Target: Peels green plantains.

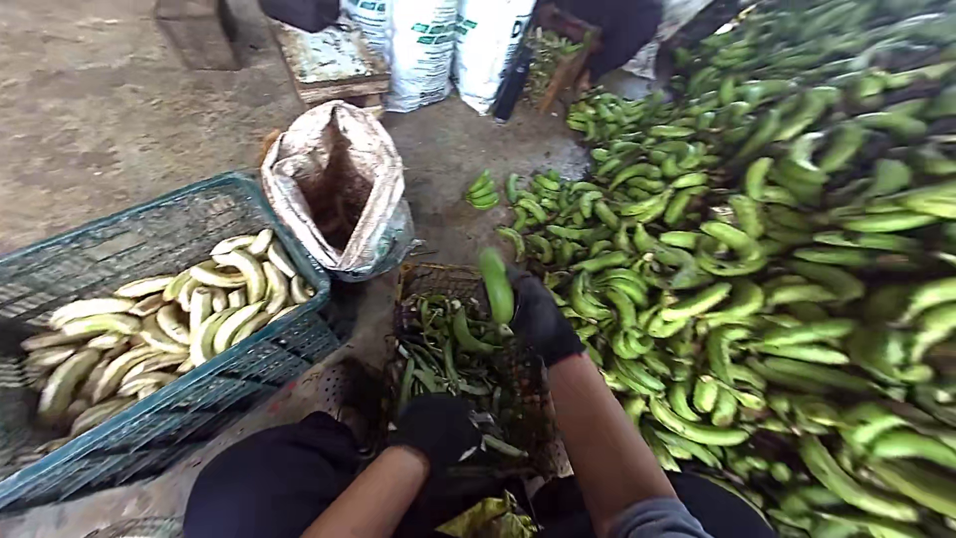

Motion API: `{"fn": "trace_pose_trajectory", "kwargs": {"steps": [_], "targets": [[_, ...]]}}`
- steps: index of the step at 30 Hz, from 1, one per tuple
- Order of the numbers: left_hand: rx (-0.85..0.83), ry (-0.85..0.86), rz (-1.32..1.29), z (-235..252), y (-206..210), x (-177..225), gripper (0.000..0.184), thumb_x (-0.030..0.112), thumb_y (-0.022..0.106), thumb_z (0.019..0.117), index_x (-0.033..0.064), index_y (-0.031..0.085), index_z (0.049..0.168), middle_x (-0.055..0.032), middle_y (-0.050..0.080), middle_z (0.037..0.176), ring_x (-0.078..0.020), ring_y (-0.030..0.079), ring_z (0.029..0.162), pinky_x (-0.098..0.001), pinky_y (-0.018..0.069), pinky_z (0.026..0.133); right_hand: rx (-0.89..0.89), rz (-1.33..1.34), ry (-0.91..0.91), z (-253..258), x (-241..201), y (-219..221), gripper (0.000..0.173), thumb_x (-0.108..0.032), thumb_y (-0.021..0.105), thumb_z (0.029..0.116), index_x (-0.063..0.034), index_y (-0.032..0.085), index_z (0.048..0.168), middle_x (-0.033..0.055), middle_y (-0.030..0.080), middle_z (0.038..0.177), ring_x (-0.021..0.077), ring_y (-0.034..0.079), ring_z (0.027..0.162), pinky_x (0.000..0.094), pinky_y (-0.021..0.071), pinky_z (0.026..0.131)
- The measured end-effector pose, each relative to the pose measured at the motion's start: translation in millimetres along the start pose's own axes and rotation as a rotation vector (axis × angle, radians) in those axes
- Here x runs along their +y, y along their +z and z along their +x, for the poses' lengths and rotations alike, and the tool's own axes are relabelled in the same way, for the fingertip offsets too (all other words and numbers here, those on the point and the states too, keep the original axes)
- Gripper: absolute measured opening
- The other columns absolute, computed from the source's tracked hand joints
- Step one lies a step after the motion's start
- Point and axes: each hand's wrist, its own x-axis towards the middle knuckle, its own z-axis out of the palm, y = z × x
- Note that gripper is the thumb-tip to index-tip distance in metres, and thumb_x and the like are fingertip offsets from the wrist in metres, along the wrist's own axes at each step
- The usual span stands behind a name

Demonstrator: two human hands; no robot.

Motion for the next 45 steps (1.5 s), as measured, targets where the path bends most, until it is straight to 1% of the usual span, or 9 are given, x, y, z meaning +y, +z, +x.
{"fn": "trace_pose_trajectory", "kwargs": {"steps": [5, 13, 17, 22, 28, 32, 34, 39, 45], "targets": [[0.223, 0.019, -0.181, 0, -13, -13, 0.060, 0.064, 0.055, 0.0959, 0.0150, 0.062, 0.130, -0.0154, 0.070, 0.115, -0.0368, 0.068, 0.109, -0.0652, 0.0526, 0.090, 0.137, 0.018, -0.273, -51, -69, -14, 0.065, -0.054, 0.051, 0.0995, -0.0262, 0.034, 0.155, 0.0056, 0.063, 0.131, 0.0193, 0.067, 0.103, 0.0374, 0.0600, 0.076], [0.471, 0.527, -1.124, -5, 1, -13, 0.049, 0.040, 0.044, 0.1076, 0.0088, 0.049, 0.145, -0.0021, 0.065, 0.107, -0.0088, 0.064, 0.087, -0.0283, 0.0568, 0.078, 0.376, -0.027, -0.105, -71, -59, 19, 0.068, -0.054, 0.056, 0.0993, -0.0213, 0.033, 0.155, 0.0082, 0.067, 0.116, 0.0196, 0.067, 0.089, 0.0370, 0.0576, 0.072], [0.522, 0.620, -1.382, -12, 10, 18, 0.044, 0.035, 0.031, 0.1117, 0.0045, 0.051, 0.137, -0.0005, 0.060, 0.084, -0.0111, 0.060, 0.068, -0.0287, 0.0560, 0.064, 0.442, -0.047, -0.139, -94, -66, 15, 0.065, -0.054, 0.057, 0.0984, -0.0212, 0.036, 0.150, 0.0077, 0.067, 0.106, 0.0193, 0.066, 0.078, 0.0373, 0.0571, 0.064], [0.630, 0.975, -1.445, -40, -3, 53, 0.041, 0.042, 0.042, 0.1083, 0.0054, 0.053, 0.125, 0.0032, 0.064, 0.078, -0.0094, 0.064, 0.069, -0.0293, 0.0603, 0.072, 0.443, 0.041, -0.139, -112, -72, 6, 0.062, -0.055, 0.059, 0.0972, -0.0221, 0.039, 0.147, 0.0096, 0.067, 0.105, 0.0238, 0.068, 0.082, 0.0418, 0.0595, 0.065], [0.208, 0.297, -1.347, 8, 48, 35, 0.041, 0.043, 0.035, 0.1118, 0.0114, 0.051, 0.133, -0.0023, 0.054, 0.081, -0.0150, 0.057, 0.066, -0.0348, 0.0543, 0.061, 0.152, 0.274, -0.228, -122, -96, -10, 0.047, -0.046, 0.045, 0.1049, -0.0214, 0.044, 0.145, 0.0131, 0.069, 0.105, 0.0264, 0.071, 0.081, 0.0390, 0.0614, 0.060], [0.443, 0.475, -1.038, -16, 19, 32, 0.043, 0.042, 0.045, 0.1079, 0.0109, 0.052, 0.137, -0.0003, 0.062, 0.094, -0.0081, 0.061, 0.076, -0.0284, 0.0543, 0.069, 0.166, 0.240, -0.245, -118, -86, -23, 0.042, -0.047, 0.039, 0.1062, -0.0223, 0.055, 0.136, 0.0050, 0.067, 0.097, 0.0161, 0.066, 0.076, 0.0335, 0.0581, 0.064], [0.524, 0.516, -0.753, -38, -11, 28, 0.052, 0.053, 0.050, 0.1024, 0.0179, 0.056, 0.140, -0.0011, 0.068, 0.112, -0.0101, 0.065, 0.096, -0.0371, 0.0556, 0.086, 0.185, 0.195, -0.239, -116, -84, -20, 0.041, -0.047, 0.038, 0.1066, -0.0217, 0.057, 0.132, 0.0017, 0.066, 0.093, 0.0124, 0.064, 0.071, 0.0311, 0.0579, 0.061], [0.665, 0.518, -0.230, -62, -41, 28, 0.053, 0.062, 0.052, 0.0992, 0.0225, 0.064, 0.133, -0.0049, 0.070, 0.109, -0.0225, 0.068, 0.098, -0.0525, 0.0546, 0.087, 0.170, 0.162, -0.251, -114, -71, -15, 0.044, -0.049, 0.038, 0.1060, -0.0215, 0.057, 0.134, -0.0004, 0.066, 0.098, 0.0094, 0.063, 0.078, 0.0297, 0.0574, 0.067], [0.726, 0.488, -0.175, -30, -40, 16, 0.051, 0.052, 0.057, 0.1008, 0.0215, 0.060, 0.142, -0.0098, 0.068, 0.124, -0.0287, 0.066, 0.112, -0.0562, 0.0519, 0.095, 0.105, 0.311, -0.187, -113, -48, 13, 0.049, -0.050, 0.031, 0.1082, -0.0194, 0.058, 0.135, 0.0018, 0.068, 0.094, 0.0103, 0.065, 0.072, 0.0283, 0.0578, 0.061]]}}
